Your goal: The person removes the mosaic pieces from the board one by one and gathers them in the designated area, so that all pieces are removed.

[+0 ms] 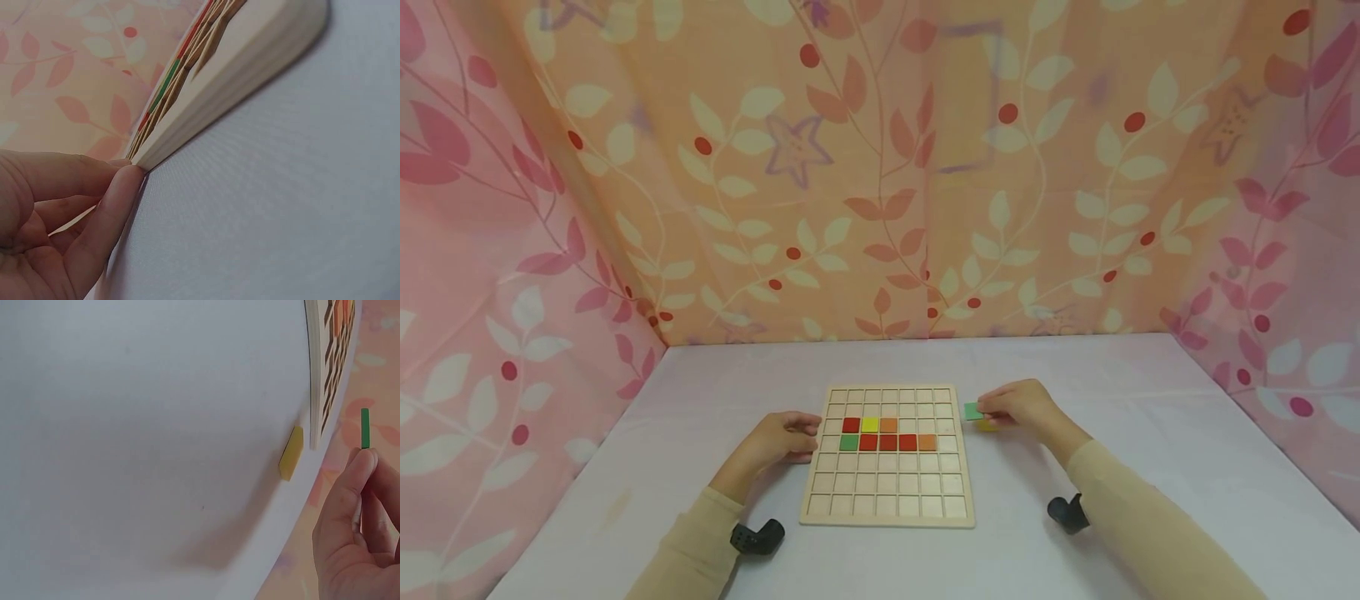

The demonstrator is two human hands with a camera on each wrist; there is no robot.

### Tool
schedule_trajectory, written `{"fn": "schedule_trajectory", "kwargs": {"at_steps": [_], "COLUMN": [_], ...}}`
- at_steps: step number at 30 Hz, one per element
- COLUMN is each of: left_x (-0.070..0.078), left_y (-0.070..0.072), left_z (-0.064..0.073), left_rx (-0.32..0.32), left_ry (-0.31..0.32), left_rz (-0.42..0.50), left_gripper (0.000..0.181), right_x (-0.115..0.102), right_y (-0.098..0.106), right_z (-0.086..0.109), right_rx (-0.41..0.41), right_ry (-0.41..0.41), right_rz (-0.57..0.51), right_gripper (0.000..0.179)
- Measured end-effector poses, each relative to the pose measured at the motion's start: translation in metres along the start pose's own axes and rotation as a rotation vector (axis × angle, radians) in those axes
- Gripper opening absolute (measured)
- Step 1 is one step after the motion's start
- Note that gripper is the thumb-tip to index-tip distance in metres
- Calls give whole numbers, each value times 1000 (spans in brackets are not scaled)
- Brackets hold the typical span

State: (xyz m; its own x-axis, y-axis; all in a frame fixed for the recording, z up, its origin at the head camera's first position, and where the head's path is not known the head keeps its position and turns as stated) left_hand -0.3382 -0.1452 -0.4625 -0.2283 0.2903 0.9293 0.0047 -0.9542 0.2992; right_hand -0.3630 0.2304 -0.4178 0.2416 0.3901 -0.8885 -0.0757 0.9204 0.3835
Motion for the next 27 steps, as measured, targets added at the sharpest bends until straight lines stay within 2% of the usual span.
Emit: {"fn": "schedule_trajectory", "kwargs": {"at_steps": [12, 27], "left_x": [-2, -1], "left_y": [0, 0], "left_z": [-2, 0], "left_rx": [-4, -13], "left_ry": [-4, -5], "left_rz": [0, 19], "left_gripper": [42, 42], "right_x": [14, 28], "right_y": [17, 36], "right_z": [-2, -6], "right_rx": [-6, 4], "right_ry": [-33, -86], "right_rz": [-45, -29], "right_gripper": [38, 40]}}
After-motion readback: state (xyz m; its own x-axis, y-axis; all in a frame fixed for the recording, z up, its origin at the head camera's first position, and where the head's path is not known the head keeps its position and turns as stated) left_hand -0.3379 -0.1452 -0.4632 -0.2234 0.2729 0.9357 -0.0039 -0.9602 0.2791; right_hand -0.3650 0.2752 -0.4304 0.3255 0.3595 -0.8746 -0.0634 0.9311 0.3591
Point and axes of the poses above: each hand's wrist, its own z-axis away from the middle knuckle, its own y-axis out of the back of the hand, x = y × z, the point moved 7 cm from there along -z, towards the middle knuckle, and after that the axes turned 7 degrees about x, right-handed, at the moved point
